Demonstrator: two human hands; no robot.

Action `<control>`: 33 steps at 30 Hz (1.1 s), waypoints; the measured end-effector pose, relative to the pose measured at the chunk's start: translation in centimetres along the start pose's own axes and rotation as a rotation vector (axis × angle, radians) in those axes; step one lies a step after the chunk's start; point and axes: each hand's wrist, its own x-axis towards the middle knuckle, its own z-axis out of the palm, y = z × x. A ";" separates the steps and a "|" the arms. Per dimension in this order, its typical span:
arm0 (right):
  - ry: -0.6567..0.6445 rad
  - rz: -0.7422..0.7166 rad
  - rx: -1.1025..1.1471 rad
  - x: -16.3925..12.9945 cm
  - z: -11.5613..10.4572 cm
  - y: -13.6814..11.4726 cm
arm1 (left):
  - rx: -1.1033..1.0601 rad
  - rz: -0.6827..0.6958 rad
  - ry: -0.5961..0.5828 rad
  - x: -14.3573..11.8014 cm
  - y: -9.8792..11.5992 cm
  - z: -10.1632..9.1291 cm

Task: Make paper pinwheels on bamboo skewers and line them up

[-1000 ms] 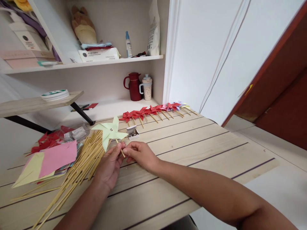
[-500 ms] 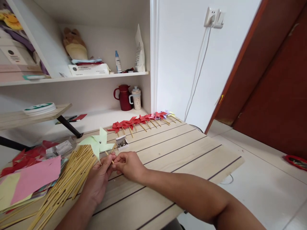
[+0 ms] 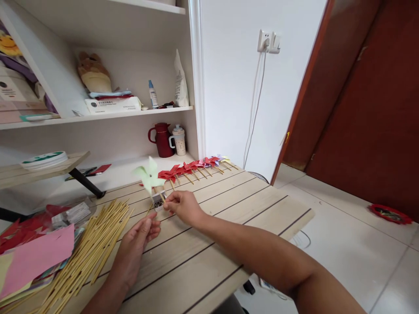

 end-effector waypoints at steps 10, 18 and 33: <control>0.503 0.148 -0.750 3.2 -16.0 0.1 | 0.262 0.069 -0.062 -0.5 0.0 0.7; 0.676 0.396 -1.123 5.4 -21.7 2.6 | 0.411 0.065 -0.083 -0.3 -0.6 0.5; 0.556 0.469 -1.414 8.4 -23.7 6.0 | 0.492 0.107 -0.137 -0.1 -0.7 0.5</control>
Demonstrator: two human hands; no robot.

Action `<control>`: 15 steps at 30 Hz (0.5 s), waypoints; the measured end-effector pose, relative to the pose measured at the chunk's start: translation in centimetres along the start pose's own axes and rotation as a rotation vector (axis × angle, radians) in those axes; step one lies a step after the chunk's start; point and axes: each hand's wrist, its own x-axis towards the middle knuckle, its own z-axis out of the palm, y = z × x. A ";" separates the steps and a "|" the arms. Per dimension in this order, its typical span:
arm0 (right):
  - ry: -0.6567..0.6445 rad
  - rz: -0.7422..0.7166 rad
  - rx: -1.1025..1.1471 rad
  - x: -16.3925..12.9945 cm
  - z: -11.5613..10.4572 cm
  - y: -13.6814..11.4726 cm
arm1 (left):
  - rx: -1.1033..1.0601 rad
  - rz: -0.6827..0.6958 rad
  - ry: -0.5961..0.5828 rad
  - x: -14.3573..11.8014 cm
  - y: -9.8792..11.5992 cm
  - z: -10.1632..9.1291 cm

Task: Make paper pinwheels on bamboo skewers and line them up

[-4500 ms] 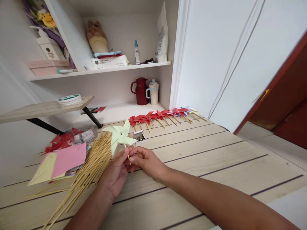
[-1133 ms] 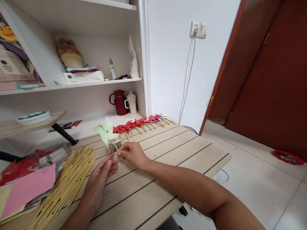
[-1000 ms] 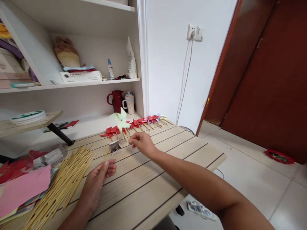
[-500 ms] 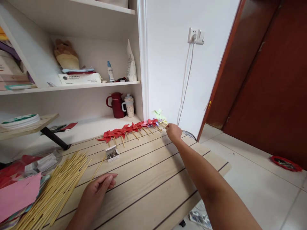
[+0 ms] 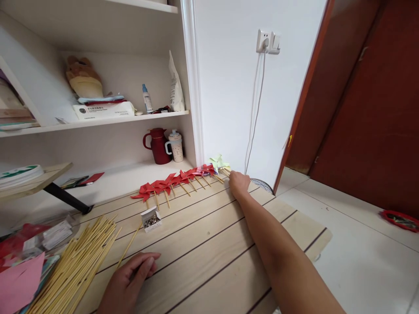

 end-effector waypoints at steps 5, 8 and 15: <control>-0.008 -0.013 -0.024 0.5 0.6 0.2 | 0.089 0.066 -0.039 0.2 -0.9 -0.2; -0.009 -0.023 -0.034 0.9 0.8 0.2 | 0.126 0.126 -0.083 0.3 -1.8 -0.5; 0.006 -0.009 -0.039 1.3 1.4 0.3 | 0.160 0.214 -0.131 0.4 -2.8 -1.0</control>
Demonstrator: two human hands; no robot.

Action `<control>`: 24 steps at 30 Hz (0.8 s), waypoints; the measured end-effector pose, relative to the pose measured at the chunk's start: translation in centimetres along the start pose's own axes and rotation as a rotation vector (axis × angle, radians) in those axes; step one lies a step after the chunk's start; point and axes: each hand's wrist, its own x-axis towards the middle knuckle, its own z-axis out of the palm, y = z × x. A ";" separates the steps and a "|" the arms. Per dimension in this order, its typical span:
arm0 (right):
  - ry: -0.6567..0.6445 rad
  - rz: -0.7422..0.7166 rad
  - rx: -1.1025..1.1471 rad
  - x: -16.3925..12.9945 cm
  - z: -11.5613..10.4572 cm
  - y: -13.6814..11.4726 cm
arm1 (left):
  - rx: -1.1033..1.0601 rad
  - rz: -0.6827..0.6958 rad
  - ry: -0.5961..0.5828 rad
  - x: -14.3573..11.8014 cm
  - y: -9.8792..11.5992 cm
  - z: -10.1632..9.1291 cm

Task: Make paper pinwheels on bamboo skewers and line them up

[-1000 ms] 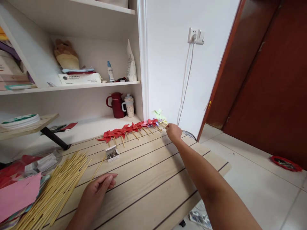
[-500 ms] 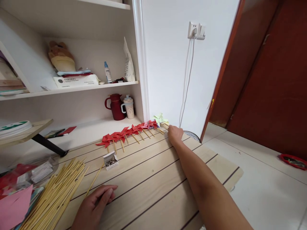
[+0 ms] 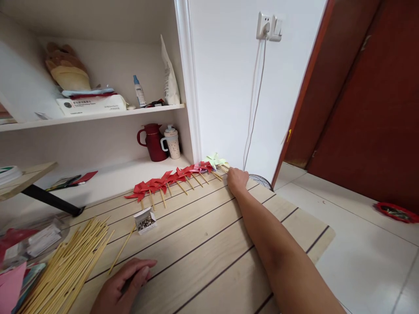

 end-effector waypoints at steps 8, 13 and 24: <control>0.019 0.019 0.025 0.0 0.1 0.1 | 0.061 0.070 -0.017 0.0 -0.1 -0.3; 0.020 0.034 0.053 0.1 0.2 0.0 | 0.103 0.088 -0.012 0.0 -0.3 -0.2; 0.040 0.124 0.157 -0.1 0.1 0.4 | 0.162 0.166 0.016 0.2 0.3 -0.3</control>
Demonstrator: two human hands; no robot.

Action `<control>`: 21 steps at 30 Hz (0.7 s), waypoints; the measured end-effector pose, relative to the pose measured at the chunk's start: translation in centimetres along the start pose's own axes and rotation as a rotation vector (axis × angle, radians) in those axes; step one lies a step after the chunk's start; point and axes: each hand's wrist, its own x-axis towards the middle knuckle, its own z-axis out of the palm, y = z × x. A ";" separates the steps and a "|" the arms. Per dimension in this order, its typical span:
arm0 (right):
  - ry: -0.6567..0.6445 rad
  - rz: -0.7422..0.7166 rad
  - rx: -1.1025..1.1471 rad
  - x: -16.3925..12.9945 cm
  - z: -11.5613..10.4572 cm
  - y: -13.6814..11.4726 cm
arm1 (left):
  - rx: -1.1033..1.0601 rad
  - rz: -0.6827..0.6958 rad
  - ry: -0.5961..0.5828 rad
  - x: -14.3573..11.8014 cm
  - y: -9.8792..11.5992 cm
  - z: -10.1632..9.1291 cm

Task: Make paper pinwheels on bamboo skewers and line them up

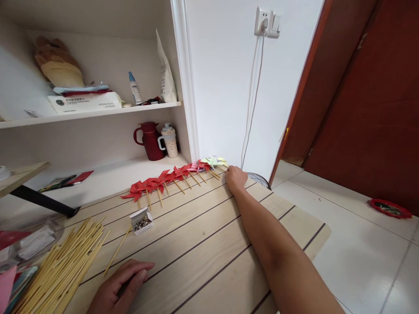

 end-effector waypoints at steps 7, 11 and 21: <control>0.006 0.028 0.047 -0.2 -0.3 -0.2 | -0.013 0.050 0.050 0.5 1.3 0.0; 0.008 0.050 0.064 -0.2 -0.2 -0.1 | 0.002 0.042 0.021 0.3 0.6 0.0; 0.008 0.044 0.116 0.0 0.1 0.2 | 0.015 -0.024 0.009 0.1 0.6 0.1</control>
